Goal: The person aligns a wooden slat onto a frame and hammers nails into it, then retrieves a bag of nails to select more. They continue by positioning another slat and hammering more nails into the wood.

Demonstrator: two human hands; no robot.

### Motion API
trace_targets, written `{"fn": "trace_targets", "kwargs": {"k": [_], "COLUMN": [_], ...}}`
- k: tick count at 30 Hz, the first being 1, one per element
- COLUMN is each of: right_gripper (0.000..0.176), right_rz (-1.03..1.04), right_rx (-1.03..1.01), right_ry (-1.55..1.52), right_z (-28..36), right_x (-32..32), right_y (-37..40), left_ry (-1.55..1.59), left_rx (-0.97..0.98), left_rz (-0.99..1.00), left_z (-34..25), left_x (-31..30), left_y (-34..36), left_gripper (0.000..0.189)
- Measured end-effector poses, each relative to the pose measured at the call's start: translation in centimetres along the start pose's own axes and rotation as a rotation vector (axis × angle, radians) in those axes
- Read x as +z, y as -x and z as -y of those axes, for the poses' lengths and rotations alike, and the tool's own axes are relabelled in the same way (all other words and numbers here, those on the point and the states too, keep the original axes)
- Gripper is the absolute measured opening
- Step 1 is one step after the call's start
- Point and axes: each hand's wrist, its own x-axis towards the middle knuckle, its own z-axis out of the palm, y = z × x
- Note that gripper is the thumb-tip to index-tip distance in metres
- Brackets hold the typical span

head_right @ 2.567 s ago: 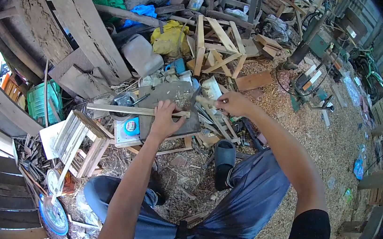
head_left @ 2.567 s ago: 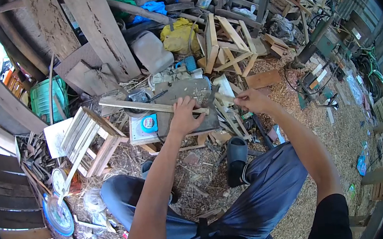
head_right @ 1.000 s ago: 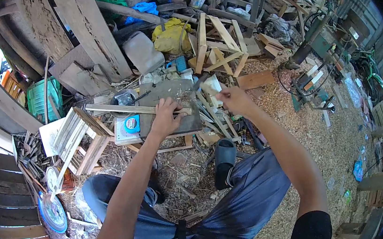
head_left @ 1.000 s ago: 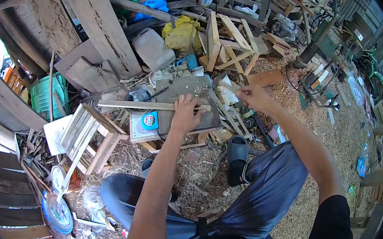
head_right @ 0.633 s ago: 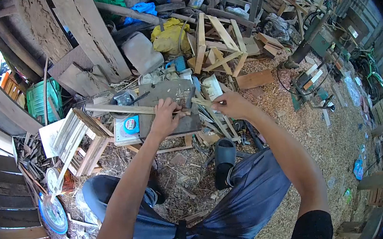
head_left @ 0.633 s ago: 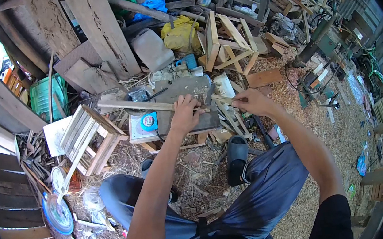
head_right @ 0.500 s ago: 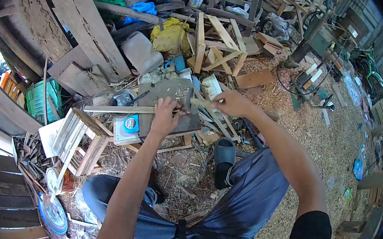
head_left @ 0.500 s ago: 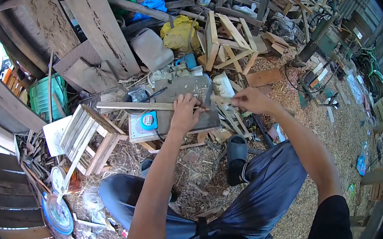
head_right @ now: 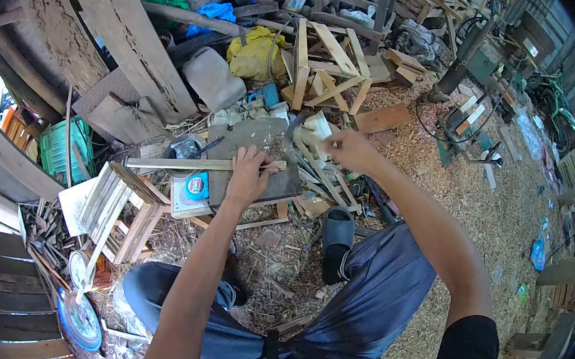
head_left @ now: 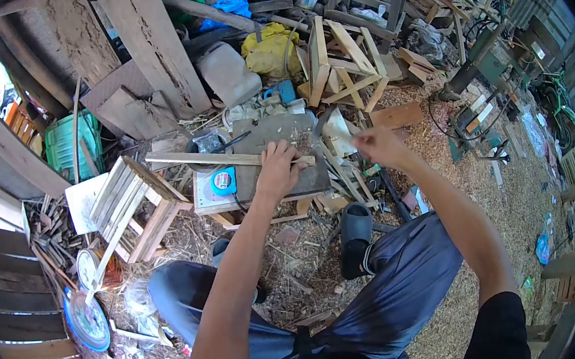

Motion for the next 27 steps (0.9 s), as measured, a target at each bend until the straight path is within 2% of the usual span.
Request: {"fn": "trace_targets", "kwargs": {"k": [1,2,5,7,8,10,13,14,15,17,18,19,21,23,27], "right_gripper": [0.036,0.036,0.033,0.032,0.032,0.031,0.028,0.025,0.025,0.025,0.022,0.022,0.022,0.025,0.025], "right_rz": [0.11,0.106,0.005,-0.079,-0.077,-0.31,-0.38,-0.211,-0.208,-0.373,-0.369,-0.366,-0.258,-0.261,-0.323], "right_rx": [-0.111,-0.116,-0.1,0.025,0.021,-0.246,-0.31,-0.046,-0.045,-0.111,-0.119,-0.121,0.077,0.07,0.042], "right_ry": [0.093,0.094,0.135,0.153,0.155,0.056,0.054,-0.065,-0.064,-0.11,0.015,0.016,-0.142,-0.075,0.029], "right_z": [-0.3,-0.5,1.0,3.1,2.5,1.1,3.0,5.3,5.2,4.7,4.8,5.1,5.7,5.1,5.1], "right_x": [0.1,0.0,-0.2,-0.7,0.0,2.0,3.7,3.3,4.4,6.3,6.8,7.4,8.6,9.4,10.4], "right_y": [-0.1,-0.3,0.5,1.6,1.7,2.2,4.4,6.0,6.6,7.6,8.1,8.5,9.3,9.3,8.3], "left_ry": [-0.012,-0.026,-0.073,-0.054,-0.042,-0.028,0.023,0.056,0.057,0.075,0.076,0.038,0.002,0.02,0.027], "left_rx": [-0.006,-0.015,0.026,0.036,0.043,0.03,0.017,0.01,0.008,0.052,0.05,0.051,0.052,-0.053,-0.071], "left_rz": [0.013,0.023,-0.023,-0.039,-0.05,-0.04,-0.024,-0.015,-0.015,-0.114,-0.117,-0.142,-0.169,-0.129,-0.107], "left_z": [-0.2,-0.4,-0.6,-0.6,-0.5,-0.4,-0.4,-0.5,-0.5,-0.4,-0.4,-0.4,-0.2,0.1,0.1], "left_x": [-0.2,-0.3,0.1,0.3,0.2,0.1,-0.2,-0.2,-0.1,0.1,0.0,-0.1,-0.2,0.2,0.2], "left_y": [0.1,0.0,-0.1,-0.1,0.0,0.3,0.2,0.3,0.4,0.4,0.5,0.5,0.4,0.2,0.1], "left_gripper": [0.02,0.02,0.024,0.025,0.025,0.025,0.024,0.024,0.024,0.021,0.021,0.021,0.021,0.026,0.025]}}
